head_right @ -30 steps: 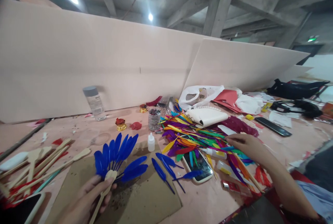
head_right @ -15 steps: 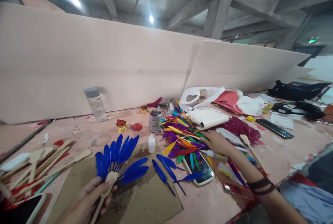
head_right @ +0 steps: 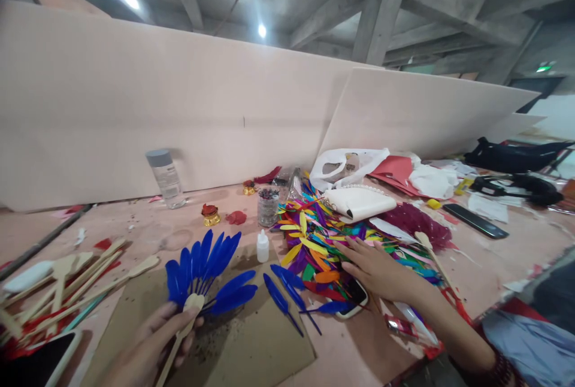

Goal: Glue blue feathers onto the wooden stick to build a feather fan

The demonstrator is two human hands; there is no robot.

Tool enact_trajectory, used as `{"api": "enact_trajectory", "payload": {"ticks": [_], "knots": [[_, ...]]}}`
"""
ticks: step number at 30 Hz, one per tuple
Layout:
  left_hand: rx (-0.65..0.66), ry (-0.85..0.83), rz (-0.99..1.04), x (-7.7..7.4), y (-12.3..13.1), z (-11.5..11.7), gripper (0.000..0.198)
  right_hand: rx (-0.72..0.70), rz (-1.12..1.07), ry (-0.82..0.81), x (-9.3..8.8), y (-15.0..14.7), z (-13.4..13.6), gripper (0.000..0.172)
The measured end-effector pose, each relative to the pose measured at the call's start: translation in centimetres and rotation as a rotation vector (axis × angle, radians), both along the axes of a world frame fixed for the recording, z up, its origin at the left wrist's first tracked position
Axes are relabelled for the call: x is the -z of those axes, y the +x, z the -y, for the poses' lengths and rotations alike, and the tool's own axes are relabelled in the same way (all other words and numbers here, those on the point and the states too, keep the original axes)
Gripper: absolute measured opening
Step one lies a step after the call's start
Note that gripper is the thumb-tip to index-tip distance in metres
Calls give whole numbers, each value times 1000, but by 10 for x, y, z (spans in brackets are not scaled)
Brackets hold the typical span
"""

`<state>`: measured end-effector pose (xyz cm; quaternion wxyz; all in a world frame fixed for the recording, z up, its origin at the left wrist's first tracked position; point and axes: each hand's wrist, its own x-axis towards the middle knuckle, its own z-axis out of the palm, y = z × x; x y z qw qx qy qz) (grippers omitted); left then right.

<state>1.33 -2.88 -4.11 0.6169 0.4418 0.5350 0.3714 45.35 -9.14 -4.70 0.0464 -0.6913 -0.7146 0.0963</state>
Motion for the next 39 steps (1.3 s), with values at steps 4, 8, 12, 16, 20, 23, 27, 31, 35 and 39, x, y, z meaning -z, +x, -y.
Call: {"api": "enact_trajectory", "payload": {"ticks": [4, 8, 12, 16, 20, 23, 27, 31, 35, 39], "knots": [[10, -12, -3, -1, 0, 0, 59, -28, 9, -54, -15, -5, 12, 66], [21, -1, -2, -1, 1, 0, 57, -15, 41, -51, -27, -8, 19, 58], [1, -8, 11, -1, 2, 0, 56, -10, 86, -115, -37, -4, 23, 53], [7, -3, 14, -1, 1, 0, 55, -31, 92, -22, -43, 9, 28, 42], [18, 1, 3, -1, 0, 0, 55, 23, 113, 118, -38, 14, 20, 39], [9, -11, -8, -1, -1, 1, 56, 22, 98, 168, -31, -2, 2, 48], [2, -5, -8, -1, -1, 1, 57, -132, 58, 197, -28, -40, -37, 57], [-1, -5, 2, -1, 0, 0, 57, -247, 39, 210, -25, -60, -80, 61], [5, -4, 15, -3, 1, 1, 55, -268, 40, 188, -16, -42, -108, 55], [13, -1, 22, -6, 1, 3, 51, -231, 71, 216, -13, -13, -112, 54]]}}
